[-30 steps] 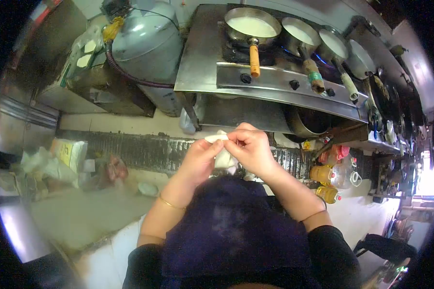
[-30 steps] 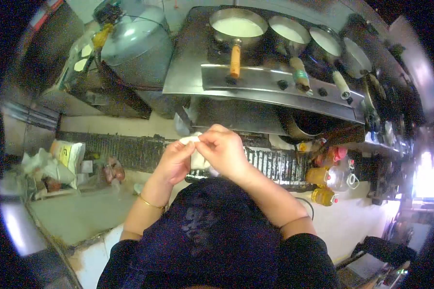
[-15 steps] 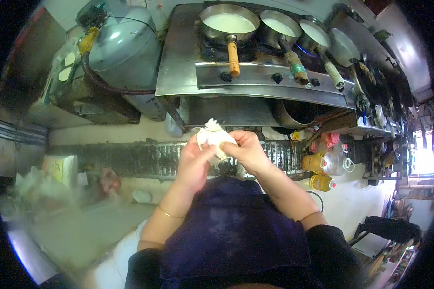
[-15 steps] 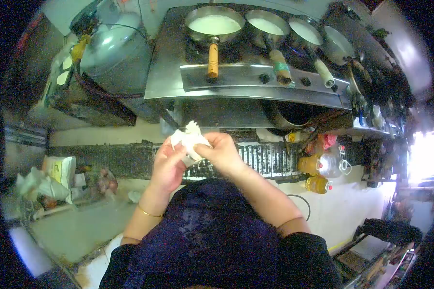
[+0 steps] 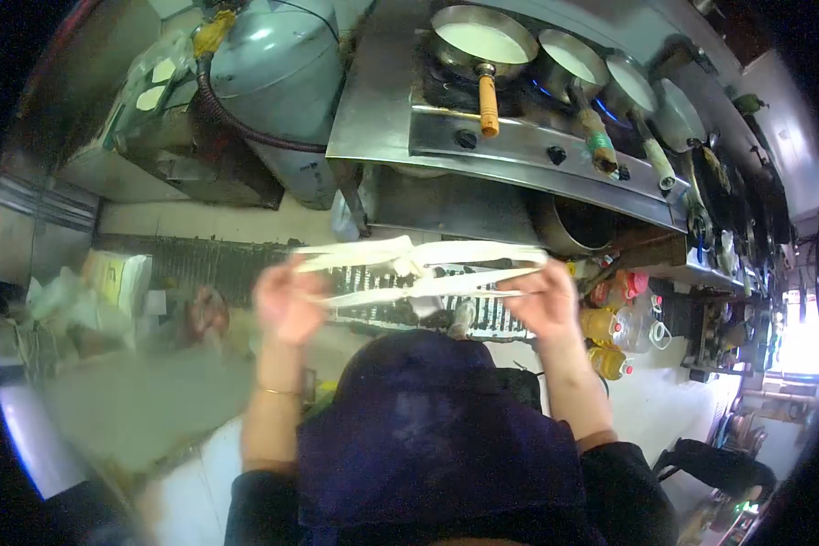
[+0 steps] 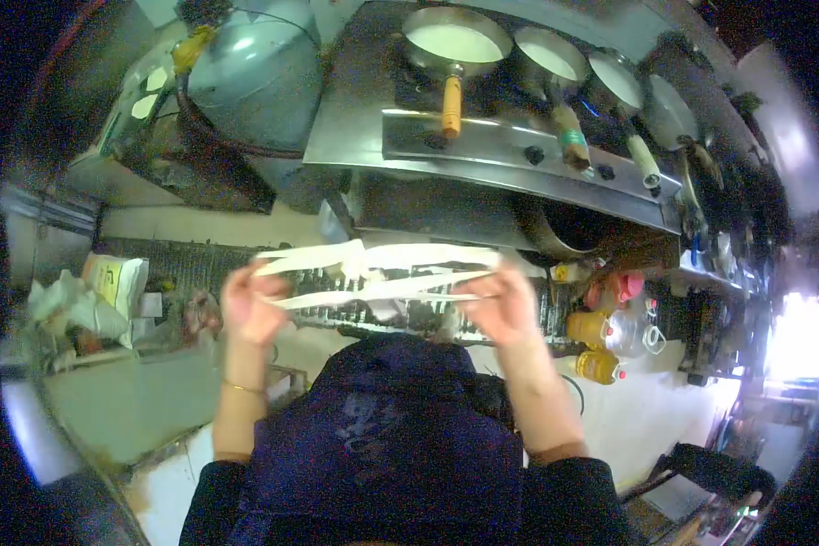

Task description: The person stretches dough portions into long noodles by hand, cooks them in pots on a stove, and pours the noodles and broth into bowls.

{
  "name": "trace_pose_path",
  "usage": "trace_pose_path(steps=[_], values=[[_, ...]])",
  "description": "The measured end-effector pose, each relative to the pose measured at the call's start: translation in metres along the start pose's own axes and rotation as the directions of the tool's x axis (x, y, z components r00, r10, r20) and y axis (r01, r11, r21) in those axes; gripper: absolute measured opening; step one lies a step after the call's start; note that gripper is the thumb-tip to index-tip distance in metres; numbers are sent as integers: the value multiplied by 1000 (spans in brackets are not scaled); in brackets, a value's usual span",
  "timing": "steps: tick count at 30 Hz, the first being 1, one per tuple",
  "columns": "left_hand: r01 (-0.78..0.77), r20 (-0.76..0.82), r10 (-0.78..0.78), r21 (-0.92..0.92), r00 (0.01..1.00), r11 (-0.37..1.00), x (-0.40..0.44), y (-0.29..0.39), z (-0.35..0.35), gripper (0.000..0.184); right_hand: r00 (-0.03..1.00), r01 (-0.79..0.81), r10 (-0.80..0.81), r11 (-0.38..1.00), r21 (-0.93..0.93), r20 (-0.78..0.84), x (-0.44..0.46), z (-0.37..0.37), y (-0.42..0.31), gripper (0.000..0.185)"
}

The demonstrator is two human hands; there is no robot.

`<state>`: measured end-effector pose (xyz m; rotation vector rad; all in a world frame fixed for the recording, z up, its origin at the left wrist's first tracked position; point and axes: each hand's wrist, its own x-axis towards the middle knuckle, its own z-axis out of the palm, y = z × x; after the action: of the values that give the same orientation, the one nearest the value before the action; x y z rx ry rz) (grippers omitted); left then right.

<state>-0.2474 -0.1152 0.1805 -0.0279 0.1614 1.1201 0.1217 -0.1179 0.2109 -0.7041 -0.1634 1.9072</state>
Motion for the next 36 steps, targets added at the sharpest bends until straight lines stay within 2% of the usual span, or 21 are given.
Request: trace_pose_path(steps=[1,2,4,6,7,8,10,11,12,14,17,18,20,22,23,24,27,30,32,34,36], values=[[-98,-46,104,103,994,990,-28,54,-6,23,993,115,-116,988,105,-3,-9,-48,-40,18],[-151,-101,170,177,980,973,-45,91,-19,22,962,213,-201,976,51,-183,-17,-50,-60,19],[-307,-279,402,329,872,893,-81,167,-51,20,962,222,-211,974,43,-174,-26,-97,-108,20],[-283,-377,427,381,822,880,-103,213,-57,18,970,120,-137,988,-95,-199,-34,-116,-131,24],[-289,-342,486,490,804,823,-105,205,-35,16,983,19,-29,998,-59,-181,-33,-121,-136,20],[-316,-403,548,511,733,799,-103,197,-22,15,933,-28,-98,939,-343,-345,-34,-127,-134,20],[-360,-488,641,552,592,752,-84,182,1,13,743,-242,-380,615,-751,-551,-38,-72,-111,19],[-230,-406,555,617,726,752,-76,165,22,11,826,-233,-432,322,-918,-361,-41,-75,-109,13],[-107,-325,440,692,837,714,-73,151,41,9,867,-199,-423,187,-962,-262,-43,-75,-112,18],[-64,-110,364,900,925,432,-56,146,59,11,862,8,-491,-234,-972,125,-46,-66,-118,24],[83,-150,193,945,970,316,-25,111,124,18,855,-189,-494,-584,-789,161,-74,27,-138,23],[60,-90,77,941,993,334,-14,99,145,20,807,-125,-526,-598,-792,270,-75,35,-149,17],[19,39,-144,925,989,380,16,83,182,24,834,-130,-518,-519,-845,189,-86,74,-176,18],[-64,132,-169,931,977,359,56,64,207,35,820,122,-533,-189,-974,206,-82,86,-205,16],[-100,181,-213,934,960,342,80,49,227,41,806,211,-524,-177,-961,274,-79,98,-223,16],[-113,195,-238,940,952,321,107,33,248,45,779,201,-589,-89,-976,214,-77,120,-232,10],[-213,349,-409,915,843,342,194,-25,316,48,714,335,-652,1,-942,253,-49,149,-287,11],[-256,396,-533,913,748,318,281,-70,374,24,638,431,-686,-58,-900,350,-11,183,-332,13],[-286,344,-565,939,750,192,330,-103,406,19,602,484,-671,-126,-866,434,22,191,-364,17],[-380,336,-468,925,817,0,367,-139,423,18,633,508,-629,-104,-855,452,57,193,-393,14],[-439,318,-407,863,856,-248,406,-165,433,19,619,495,-600,-203,-845,507,96,183,-420,16]])
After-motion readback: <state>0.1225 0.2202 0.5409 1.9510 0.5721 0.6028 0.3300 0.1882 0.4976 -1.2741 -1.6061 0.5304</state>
